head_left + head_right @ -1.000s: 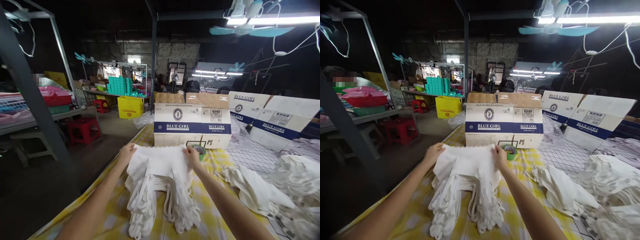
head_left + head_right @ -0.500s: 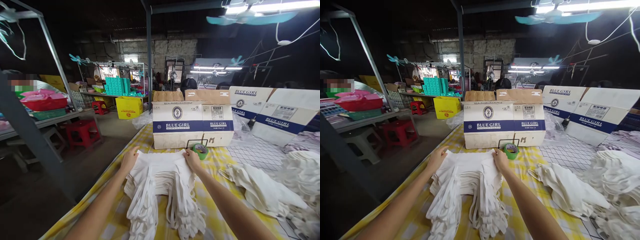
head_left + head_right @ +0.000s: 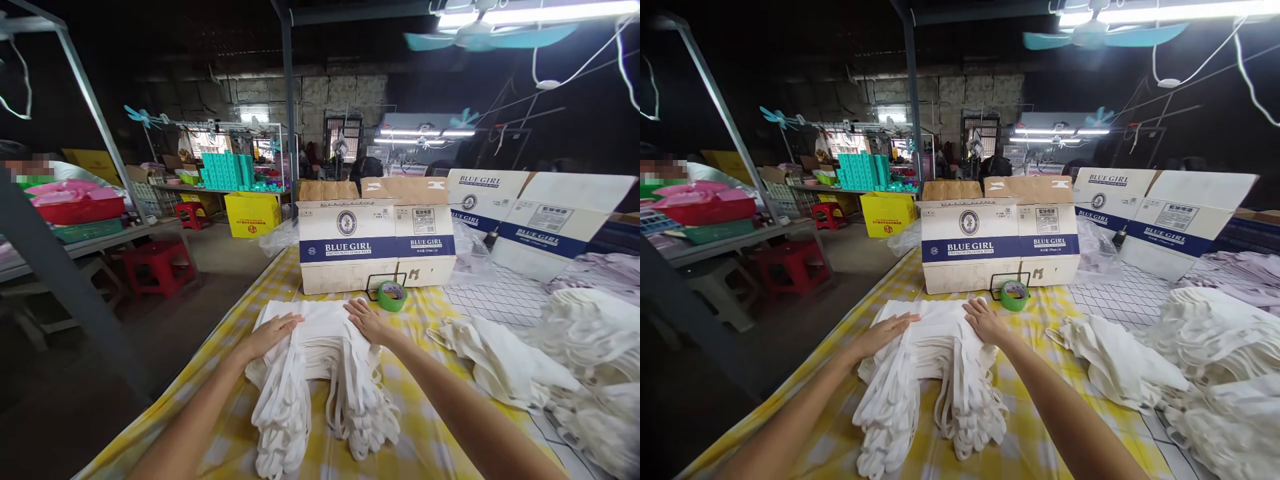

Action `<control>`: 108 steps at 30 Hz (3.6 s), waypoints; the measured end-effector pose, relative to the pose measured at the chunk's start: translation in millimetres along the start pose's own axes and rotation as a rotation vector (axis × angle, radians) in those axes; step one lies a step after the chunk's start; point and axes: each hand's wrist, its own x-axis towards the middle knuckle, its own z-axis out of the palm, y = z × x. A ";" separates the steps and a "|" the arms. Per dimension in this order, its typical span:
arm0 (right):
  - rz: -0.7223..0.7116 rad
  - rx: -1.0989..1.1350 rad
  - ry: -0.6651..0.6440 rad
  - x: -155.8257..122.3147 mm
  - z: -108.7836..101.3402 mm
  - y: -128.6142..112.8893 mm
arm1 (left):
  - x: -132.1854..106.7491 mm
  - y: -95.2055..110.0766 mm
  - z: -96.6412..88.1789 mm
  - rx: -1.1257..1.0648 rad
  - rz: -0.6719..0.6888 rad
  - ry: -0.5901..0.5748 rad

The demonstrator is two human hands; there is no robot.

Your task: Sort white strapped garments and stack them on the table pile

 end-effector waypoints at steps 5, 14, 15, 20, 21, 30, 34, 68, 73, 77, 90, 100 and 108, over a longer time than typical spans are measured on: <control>0.080 0.067 0.164 -21.8 -23.5 -9.8 | -3.6 14.8 -4.0 0.037 -0.053 0.099; 0.336 0.222 0.309 -250.6 -48.2 -8.1 | -134.0 129.3 84.3 0.138 0.188 0.420; 0.375 0.240 0.304 -279.6 -48.5 -10.4 | -152.1 144.4 102.6 0.111 0.234 0.354; 0.615 0.269 0.243 -398.5 -46.0 -32.6 | -224.2 212.7 190.2 0.080 0.236 0.193; 0.657 0.277 0.227 -416.9 -44.5 -38.8 | -234.4 224.2 203.0 0.116 0.238 0.191; 0.731 0.155 0.140 -480.6 -22.1 -89.2 | -271.8 265.0 235.6 0.518 0.148 0.033; 0.712 -0.026 0.071 -467.3 -14.0 -98.8 | -271.5 265.0 236.5 0.595 0.175 0.032; 0.682 0.219 0.221 -451.1 -34.1 -72.8 | -225.0 248.8 186.5 -0.469 -0.385 -0.213; 0.675 0.226 0.239 -442.5 -32.0 -59.1 | -193.6 243.6 183.9 -0.322 -0.252 -0.184; 0.667 0.255 0.248 -434.3 -30.5 -50.7 | -173.6 239.4 184.1 -0.238 -0.287 -0.264; 0.729 0.221 0.237 -427.0 -29.8 -45.7 | -158.8 238.8 182.1 -0.188 -0.324 -0.306; 0.739 0.238 0.248 -428.8 -30.3 -46.8 | -166.5 241.3 179.3 -0.225 -0.327 -0.313; 0.775 0.342 0.262 -437.1 -34.6 -52.7 | -215.4 239.9 165.0 -0.633 -0.475 -0.369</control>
